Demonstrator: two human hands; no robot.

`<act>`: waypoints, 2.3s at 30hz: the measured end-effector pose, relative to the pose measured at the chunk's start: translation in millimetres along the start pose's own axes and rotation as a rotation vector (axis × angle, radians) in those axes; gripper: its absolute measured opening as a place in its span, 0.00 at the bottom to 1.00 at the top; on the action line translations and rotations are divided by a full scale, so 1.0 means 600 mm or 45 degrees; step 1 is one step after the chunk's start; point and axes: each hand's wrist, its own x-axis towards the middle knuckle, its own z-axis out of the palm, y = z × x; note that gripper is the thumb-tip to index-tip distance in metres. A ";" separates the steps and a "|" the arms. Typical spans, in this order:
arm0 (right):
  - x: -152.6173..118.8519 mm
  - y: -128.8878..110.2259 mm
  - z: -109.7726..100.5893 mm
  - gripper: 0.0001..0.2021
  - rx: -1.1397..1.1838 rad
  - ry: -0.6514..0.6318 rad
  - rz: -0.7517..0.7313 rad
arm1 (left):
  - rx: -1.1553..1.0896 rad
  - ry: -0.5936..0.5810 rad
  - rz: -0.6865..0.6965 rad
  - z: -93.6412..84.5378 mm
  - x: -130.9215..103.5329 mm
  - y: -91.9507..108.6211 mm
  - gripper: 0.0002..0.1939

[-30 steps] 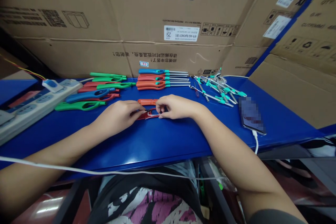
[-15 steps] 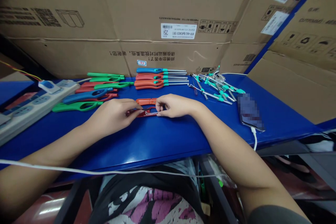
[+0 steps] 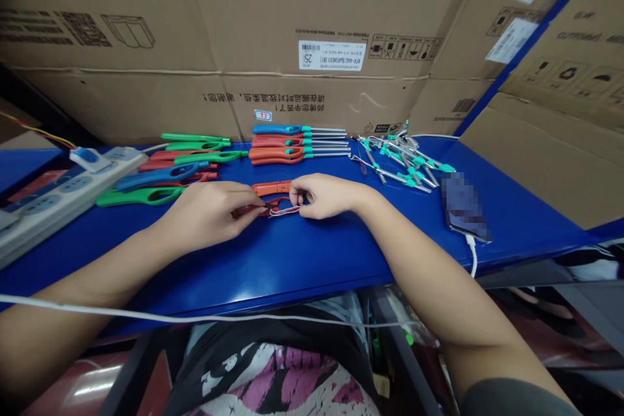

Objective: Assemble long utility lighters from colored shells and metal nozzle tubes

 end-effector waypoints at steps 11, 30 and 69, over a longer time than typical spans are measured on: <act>0.000 0.005 0.001 0.10 0.006 0.021 -0.070 | 0.127 0.146 0.114 0.003 -0.003 -0.003 0.10; 0.002 0.003 0.001 0.06 -0.050 0.008 -0.073 | -0.609 0.089 -0.150 0.019 0.006 0.001 0.10; 0.005 0.009 0.005 0.08 -0.033 0.024 -0.031 | -0.673 0.224 -0.131 0.034 0.001 0.019 0.10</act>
